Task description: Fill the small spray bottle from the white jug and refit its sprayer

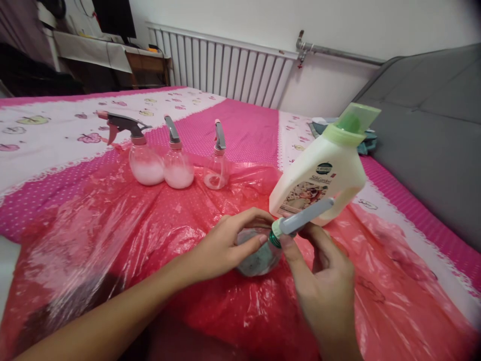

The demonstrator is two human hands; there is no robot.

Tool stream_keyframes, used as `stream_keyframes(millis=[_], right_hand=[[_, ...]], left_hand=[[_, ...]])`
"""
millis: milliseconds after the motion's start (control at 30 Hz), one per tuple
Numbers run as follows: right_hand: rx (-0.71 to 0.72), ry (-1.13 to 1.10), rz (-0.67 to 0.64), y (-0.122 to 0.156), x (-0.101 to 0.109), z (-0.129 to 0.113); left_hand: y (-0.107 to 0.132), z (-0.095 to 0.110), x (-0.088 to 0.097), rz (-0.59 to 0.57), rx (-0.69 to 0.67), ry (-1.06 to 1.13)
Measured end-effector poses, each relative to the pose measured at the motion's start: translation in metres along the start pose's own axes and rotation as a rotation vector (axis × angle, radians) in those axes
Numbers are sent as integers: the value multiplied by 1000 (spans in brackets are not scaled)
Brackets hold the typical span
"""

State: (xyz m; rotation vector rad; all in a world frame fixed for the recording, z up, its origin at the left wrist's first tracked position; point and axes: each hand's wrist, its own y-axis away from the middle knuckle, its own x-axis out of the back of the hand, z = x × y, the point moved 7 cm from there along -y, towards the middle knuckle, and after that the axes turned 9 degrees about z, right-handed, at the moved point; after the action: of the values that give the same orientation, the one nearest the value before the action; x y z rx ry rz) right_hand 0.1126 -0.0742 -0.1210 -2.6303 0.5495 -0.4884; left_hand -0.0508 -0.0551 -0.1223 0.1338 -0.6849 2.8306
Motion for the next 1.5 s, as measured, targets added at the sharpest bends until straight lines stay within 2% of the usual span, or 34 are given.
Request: stream_keyframes(millis=[100, 200, 300, 533, 667, 833, 933, 1067, 1267, 1400, 1500], right_hand=[[-4, 16, -10, 0, -1, 0], [118, 87, 62, 0, 3, -9], [199, 111, 66, 3, 3, -15], [5, -3, 1, 1, 0, -2], [87, 95, 104, 1, 6, -8], [105, 51, 7, 4, 0, -8], [116, 66, 63, 3, 4, -7], [51, -11, 13, 1, 1, -4], [-54, -29, 13, 0, 1, 2], [-14, 5, 57, 0, 5, 0], [-49, -46, 32, 0, 3, 2]], left_hand=[[1, -1, -1, -4, 2, 0], [0, 0, 0, 1, -8, -6], [0, 1, 0, 3, -11, -25], [1, 1, -1, -2, 11, -14], [1, 1, -1, -6, 10, -27], [0, 2, 1, 4, -1, -68], [0, 1, 1, -2, 2, -73], [1, 1, 0, -11, -3, -80], [2, 1, 1, -12, -8, -86], [1, 1, 1, -7, -13, -98], [1, 1, 2, -6, -19, -101]])
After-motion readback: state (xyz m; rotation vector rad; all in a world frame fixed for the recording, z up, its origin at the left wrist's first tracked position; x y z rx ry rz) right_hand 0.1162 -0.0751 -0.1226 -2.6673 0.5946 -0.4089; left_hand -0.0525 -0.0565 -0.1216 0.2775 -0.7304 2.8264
